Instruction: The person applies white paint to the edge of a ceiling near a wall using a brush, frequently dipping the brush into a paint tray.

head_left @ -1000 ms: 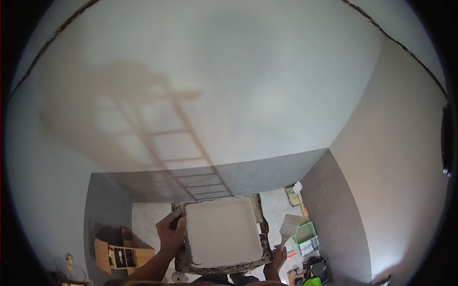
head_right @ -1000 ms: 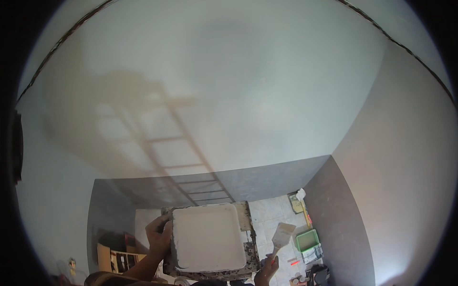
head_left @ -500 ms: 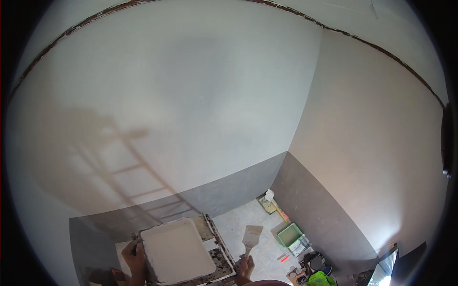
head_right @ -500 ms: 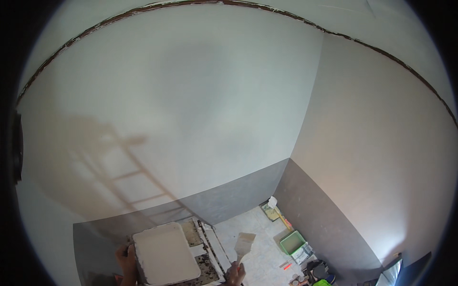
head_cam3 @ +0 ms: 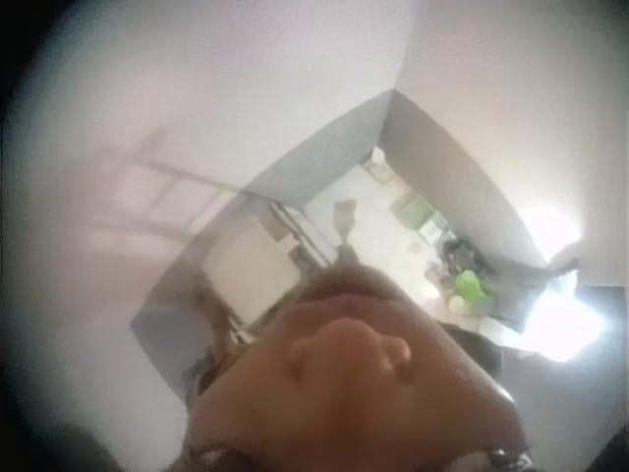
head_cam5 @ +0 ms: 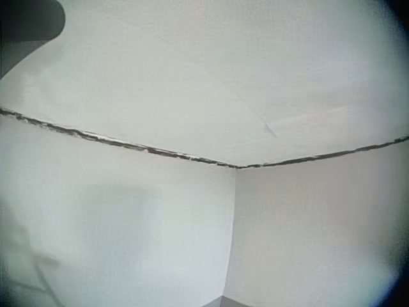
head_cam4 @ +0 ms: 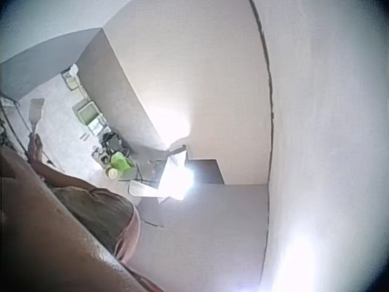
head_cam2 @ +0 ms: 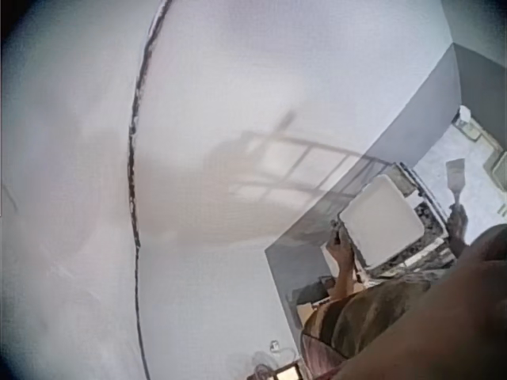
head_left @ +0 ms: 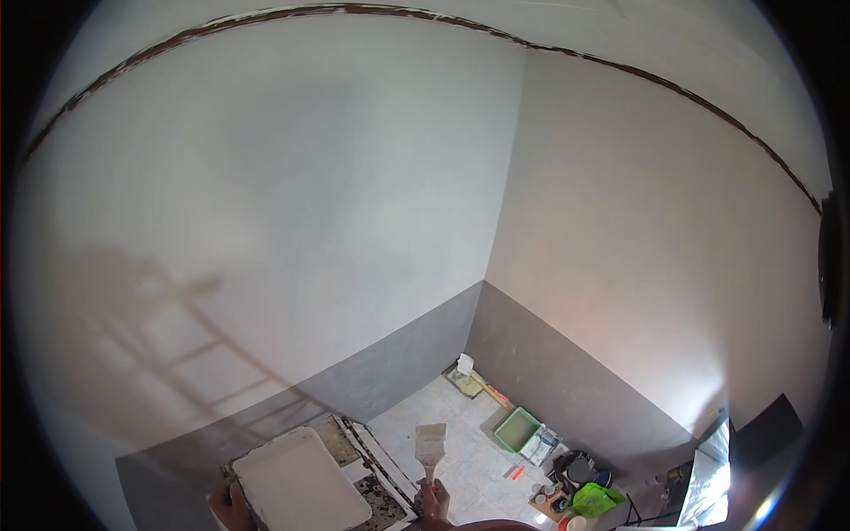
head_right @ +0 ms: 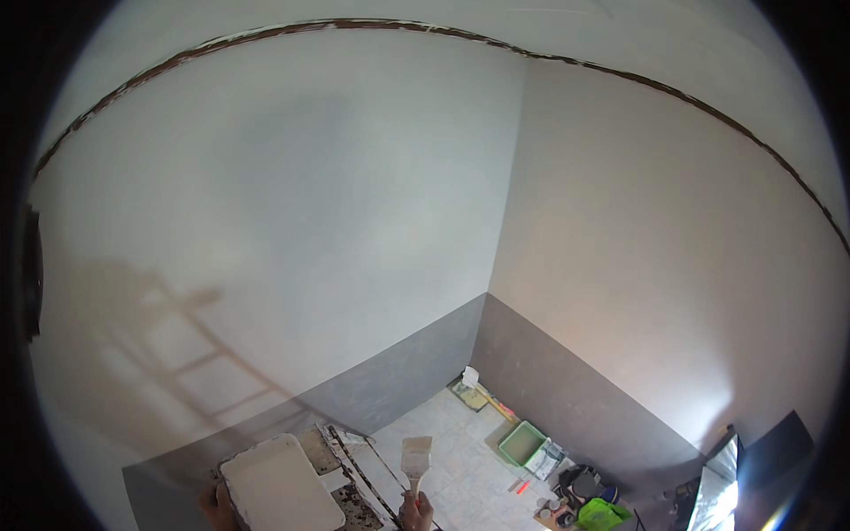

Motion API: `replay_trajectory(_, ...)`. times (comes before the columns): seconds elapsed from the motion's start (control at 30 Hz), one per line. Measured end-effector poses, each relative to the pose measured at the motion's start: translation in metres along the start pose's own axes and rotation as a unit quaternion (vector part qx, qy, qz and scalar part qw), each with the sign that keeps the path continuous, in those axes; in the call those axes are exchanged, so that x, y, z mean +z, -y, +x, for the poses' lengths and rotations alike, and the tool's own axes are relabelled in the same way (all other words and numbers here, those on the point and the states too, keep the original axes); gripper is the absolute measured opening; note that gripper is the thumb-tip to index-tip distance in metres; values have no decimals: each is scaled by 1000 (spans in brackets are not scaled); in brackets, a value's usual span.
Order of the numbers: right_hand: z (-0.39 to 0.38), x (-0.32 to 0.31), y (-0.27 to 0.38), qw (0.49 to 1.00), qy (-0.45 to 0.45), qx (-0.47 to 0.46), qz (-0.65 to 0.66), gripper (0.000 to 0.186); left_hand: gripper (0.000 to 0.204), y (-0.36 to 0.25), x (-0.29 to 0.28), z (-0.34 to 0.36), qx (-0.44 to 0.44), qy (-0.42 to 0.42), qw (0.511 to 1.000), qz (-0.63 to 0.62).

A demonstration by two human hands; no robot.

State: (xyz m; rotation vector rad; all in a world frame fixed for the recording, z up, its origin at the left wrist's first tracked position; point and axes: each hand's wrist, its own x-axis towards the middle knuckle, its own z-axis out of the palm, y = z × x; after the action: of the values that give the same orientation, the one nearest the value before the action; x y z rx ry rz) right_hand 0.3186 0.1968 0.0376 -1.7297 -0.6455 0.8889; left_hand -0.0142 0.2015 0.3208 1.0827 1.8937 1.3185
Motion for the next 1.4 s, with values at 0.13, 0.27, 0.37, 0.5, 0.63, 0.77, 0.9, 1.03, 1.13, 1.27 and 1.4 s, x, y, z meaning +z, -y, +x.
replay_trajectory(0.13, -11, -16, 83, 972, 39, 120, 197, 21, 48, 29, -9, 25, -2, 24, 998, 63)
replay_trajectory(0.27, 3, -20, 67, 992, 25, 82, 92, 23, 23, 9, 18, 27, 158, -47, 985, -60)
replay_trajectory(0.37, -8, -35, 123, 996, 37, 55, 67, 27, 24, 15, 9, 24, 171, -37, 982, -64)
replay_trajectory(0.5, -16, -65, 187, 999, 39, -23, -9, 29, 29, 19, 8, 19, 161, -78, 982, -54)
replay_trajectory(0.63, -23, -93, 223, 985, 86, -144, -50, 28, 32, 13, -2, 16, 181, -68, 981, 27)
replay_trajectory(0.77, -64, -90, 305, 962, 140, -235, -22, 18, 30, -6, 2, 13, 127, -43, 991, 21)
replay_trajectory(0.9, -94, -79, 343, 937, 194, -278, 82, 12, 28, -1, 5, 10, 130, -50, 987, -82)
replay_trajectory(1.03, -123, -75, 391, 928, 235, -288, -19, 10, 29, -2, 5, 8, 103, -43, 989, -92)
replay_trajectory(1.13, -122, -62, 411, 899, 258, -346, -73, 9, 29, -3, 5, 8, 98, -45, 989, -97)
replay_trajectory(1.27, -110, -41, 424, 885, 253, -382, -78, 6, 28, -6, 3, 10, 111, -48, 989, -83)
replay_trajectory(1.4, -107, -11, 431, 867, 290, -399, -65, 6, 28, -4, 3, 11, 107, -52, 990, -76)
